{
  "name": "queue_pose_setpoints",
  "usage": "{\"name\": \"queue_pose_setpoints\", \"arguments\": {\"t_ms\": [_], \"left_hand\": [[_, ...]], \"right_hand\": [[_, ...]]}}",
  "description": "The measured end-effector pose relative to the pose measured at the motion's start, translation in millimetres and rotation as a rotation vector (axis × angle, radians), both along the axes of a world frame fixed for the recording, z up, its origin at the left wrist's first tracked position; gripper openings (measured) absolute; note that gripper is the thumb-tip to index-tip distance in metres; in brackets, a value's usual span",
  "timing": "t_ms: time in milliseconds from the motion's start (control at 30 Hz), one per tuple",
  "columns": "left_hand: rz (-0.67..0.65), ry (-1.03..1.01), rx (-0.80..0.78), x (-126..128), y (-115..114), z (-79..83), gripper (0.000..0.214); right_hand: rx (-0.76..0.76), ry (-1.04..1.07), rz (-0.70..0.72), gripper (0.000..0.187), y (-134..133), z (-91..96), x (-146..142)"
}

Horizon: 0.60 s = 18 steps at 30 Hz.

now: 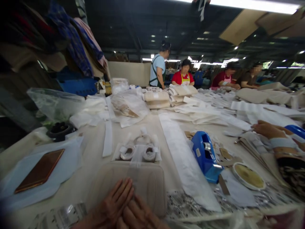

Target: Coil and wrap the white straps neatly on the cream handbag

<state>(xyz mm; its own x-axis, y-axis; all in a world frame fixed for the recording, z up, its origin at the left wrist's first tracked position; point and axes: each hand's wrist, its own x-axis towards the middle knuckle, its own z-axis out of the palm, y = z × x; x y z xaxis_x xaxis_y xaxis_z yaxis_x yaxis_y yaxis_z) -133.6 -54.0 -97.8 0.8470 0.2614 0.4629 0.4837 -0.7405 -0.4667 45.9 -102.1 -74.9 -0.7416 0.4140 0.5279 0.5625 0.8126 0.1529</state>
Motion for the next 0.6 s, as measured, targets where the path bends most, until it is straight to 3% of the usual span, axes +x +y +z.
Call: {"name": "queue_pose_setpoints", "arguments": {"t_ms": [100,200,300,433,500,600], "left_hand": [[0.091,0.07,-0.058,3.3,-7.8,7.7,0.047],[0.091,0.056,-0.085,6.1,-13.7,14.7,0.052],[0.049,0.137,-0.169,7.1,-17.9,26.8,0.056],[0.021,0.182,-0.258,7.8,-18.0,42.1,0.058],[0.012,0.184,-0.28,8.8,-17.4,47.8,0.058],[0.014,0.212,-0.318,10.8,-16.8,56.5,0.061]], "right_hand": [[0.022,0.06,0.027,0.014,3.9,1.7,-2.7],[-0.034,0.108,0.047,0.018,-2.3,21.1,10.5],[-0.111,0.096,0.037,0.033,-22.9,38.9,47.5],[-0.118,-0.07,-0.047,0.038,-52.9,41.3,95.1],[-0.112,-0.1,-0.063,0.041,-59.9,37.2,96.3],[-0.068,0.05,-0.105,0.042,-56.2,25.9,69.6]]}}
